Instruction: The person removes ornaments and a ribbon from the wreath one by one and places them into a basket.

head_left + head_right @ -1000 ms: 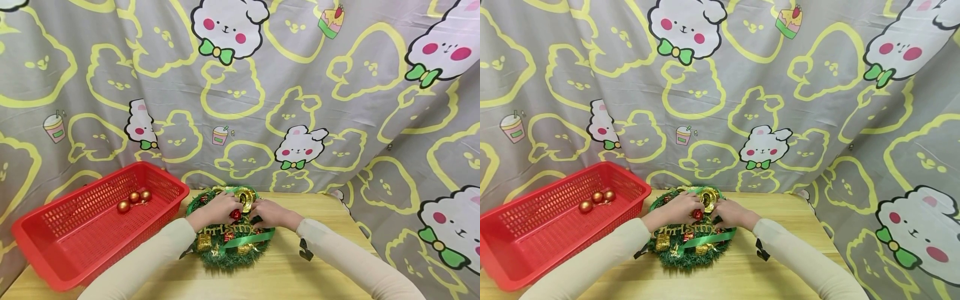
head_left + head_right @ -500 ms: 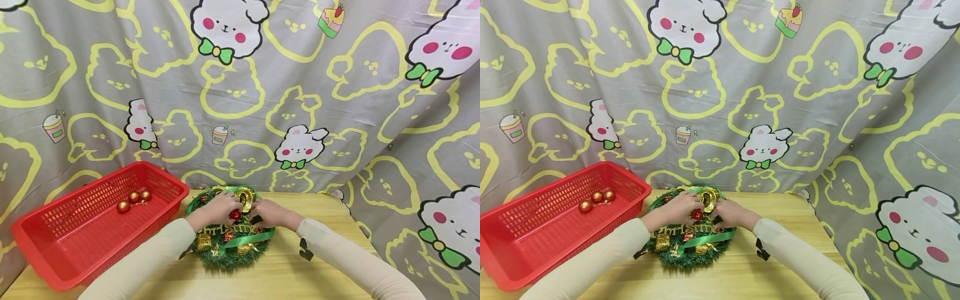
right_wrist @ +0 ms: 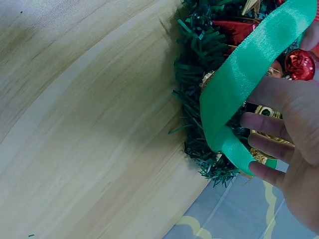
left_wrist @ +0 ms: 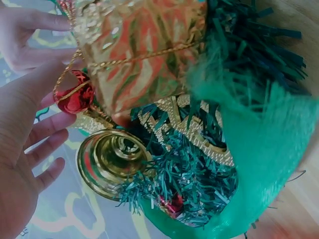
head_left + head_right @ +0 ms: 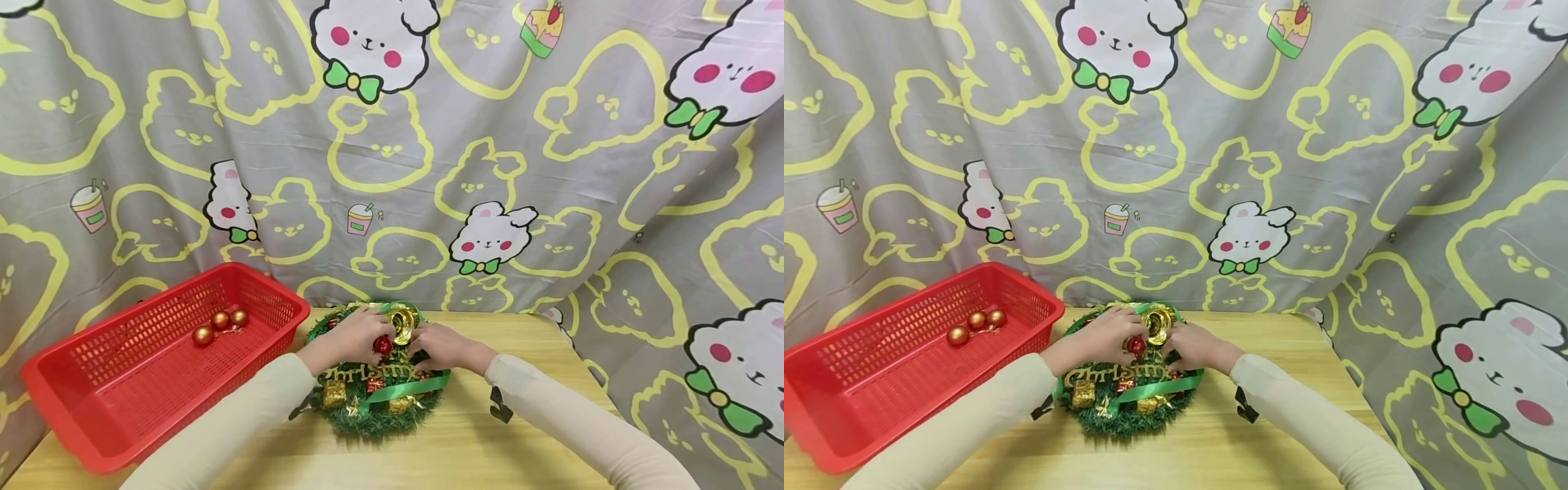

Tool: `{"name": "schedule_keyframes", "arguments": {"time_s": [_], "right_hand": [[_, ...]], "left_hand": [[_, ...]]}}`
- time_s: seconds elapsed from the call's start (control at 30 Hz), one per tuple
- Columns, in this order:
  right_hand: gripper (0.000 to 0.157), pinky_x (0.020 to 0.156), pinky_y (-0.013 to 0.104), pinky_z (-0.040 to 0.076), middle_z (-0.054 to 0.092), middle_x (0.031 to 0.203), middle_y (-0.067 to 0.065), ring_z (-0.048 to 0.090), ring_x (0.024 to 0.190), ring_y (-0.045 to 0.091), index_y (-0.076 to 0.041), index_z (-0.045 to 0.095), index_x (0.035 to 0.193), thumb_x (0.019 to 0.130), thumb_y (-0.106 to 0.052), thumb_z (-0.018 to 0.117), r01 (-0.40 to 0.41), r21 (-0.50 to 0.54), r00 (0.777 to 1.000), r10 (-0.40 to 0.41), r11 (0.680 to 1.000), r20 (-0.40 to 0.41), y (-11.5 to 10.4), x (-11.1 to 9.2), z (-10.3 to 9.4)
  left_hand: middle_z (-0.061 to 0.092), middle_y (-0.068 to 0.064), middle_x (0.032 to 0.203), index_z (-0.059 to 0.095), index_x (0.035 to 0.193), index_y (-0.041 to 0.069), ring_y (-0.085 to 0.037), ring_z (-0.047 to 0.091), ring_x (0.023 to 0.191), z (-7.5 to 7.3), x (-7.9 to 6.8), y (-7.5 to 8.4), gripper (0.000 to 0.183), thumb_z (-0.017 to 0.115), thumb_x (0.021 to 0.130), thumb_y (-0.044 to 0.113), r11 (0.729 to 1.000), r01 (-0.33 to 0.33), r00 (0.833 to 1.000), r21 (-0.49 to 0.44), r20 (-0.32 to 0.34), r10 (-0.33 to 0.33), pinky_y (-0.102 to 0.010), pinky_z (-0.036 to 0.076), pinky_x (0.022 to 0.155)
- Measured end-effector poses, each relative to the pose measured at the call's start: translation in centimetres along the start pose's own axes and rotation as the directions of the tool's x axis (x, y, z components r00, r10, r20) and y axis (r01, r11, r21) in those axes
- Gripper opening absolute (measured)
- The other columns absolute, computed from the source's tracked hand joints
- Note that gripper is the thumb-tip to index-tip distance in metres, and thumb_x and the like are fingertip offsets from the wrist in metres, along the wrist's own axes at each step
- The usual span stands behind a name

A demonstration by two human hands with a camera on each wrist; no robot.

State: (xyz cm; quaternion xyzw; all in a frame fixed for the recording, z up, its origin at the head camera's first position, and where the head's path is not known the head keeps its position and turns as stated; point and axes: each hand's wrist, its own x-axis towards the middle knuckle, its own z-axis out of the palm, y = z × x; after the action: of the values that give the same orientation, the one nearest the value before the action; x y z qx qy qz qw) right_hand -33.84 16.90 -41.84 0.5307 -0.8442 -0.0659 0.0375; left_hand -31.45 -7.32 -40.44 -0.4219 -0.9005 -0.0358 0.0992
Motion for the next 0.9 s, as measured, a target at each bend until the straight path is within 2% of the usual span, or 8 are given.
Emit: {"name": "schedule_keyframes", "arguments": {"time_s": [0.13,0.4,0.57,0.77,0.9], "right_hand": [[0.024,0.085,0.032,0.051,0.073,0.099,0.000,0.062,0.091,0.017,-0.015,0.081,0.104,0.086,-0.032,0.082,0.016,-0.003,1.000,-0.016,1.000,-0.011,0.01,-0.04,-0.14],[0.023,0.085,0.032,0.051,0.072,0.098,-0.003,0.061,0.091,0.016,-0.018,0.081,0.104,0.086,-0.033,0.082,0.007,-0.011,1.000,-0.007,1.000,-0.001,0.04,0.07,0.15],[0.023,0.085,0.032,0.051,0.072,0.099,-0.003,0.061,0.091,0.016,-0.018,0.081,0.104,0.087,-0.033,0.082,0.008,-0.014,1.000,-0.008,1.000,0.004,0.07,0.05,0.17],[0.023,0.084,0.032,0.051,0.072,0.099,-0.001,0.061,0.090,0.017,-0.016,0.081,0.103,0.086,-0.030,0.083,0.024,-0.009,1.000,-0.024,1.000,-0.013,-0.05,-0.03,-0.04],[0.022,0.084,0.031,0.051,0.072,0.098,-0.001,0.060,0.089,0.017,-0.016,0.081,0.104,0.086,-0.030,0.082,0.018,-0.011,1.000,-0.019,1.000,-0.012,-0.07,-0.08,-0.06]], "left_hand": [[0.070,0.005,0.106,0.071,0.106,0.022,-0.018,0.058,0.101,-0.27,-0.14,-0.03,0.032,0.086,0.077,0.025,1.000,0.001,1.000,-0.007,-0.006,-0.001,-0.044,0.048,0.093],[0.068,0.007,0.101,0.070,0.103,0.023,-0.015,0.053,0.093,-0.23,-0.37,-0.04,0.031,0.085,0.075,0.025,1.000,-0.011,1.000,0.020,-0.010,0.011,-0.037,0.043,0.084],[0.068,0.005,0.100,0.070,0.102,0.023,-0.017,0.055,0.095,-0.29,-0.29,0.16,0.030,0.084,0.076,0.024,1.000,-0.011,1.000,0.016,-0.010,0.011,-0.040,0.045,0.087],[0.067,0.005,0.101,0.070,0.103,0.023,-0.017,0.056,0.100,-0.04,-0.20,0.64,0.028,0.085,0.079,0.026,1.000,-0.017,1.000,0.006,0.014,0.017,-0.048,0.048,0.097],[0.065,0.006,0.099,0.070,0.103,0.024,-0.015,0.053,0.096,0.18,-0.19,0.92,0.030,0.086,0.078,0.029,1.000,-0.026,0.999,0.007,0.030,0.025,-0.046,0.048,0.094]]}}
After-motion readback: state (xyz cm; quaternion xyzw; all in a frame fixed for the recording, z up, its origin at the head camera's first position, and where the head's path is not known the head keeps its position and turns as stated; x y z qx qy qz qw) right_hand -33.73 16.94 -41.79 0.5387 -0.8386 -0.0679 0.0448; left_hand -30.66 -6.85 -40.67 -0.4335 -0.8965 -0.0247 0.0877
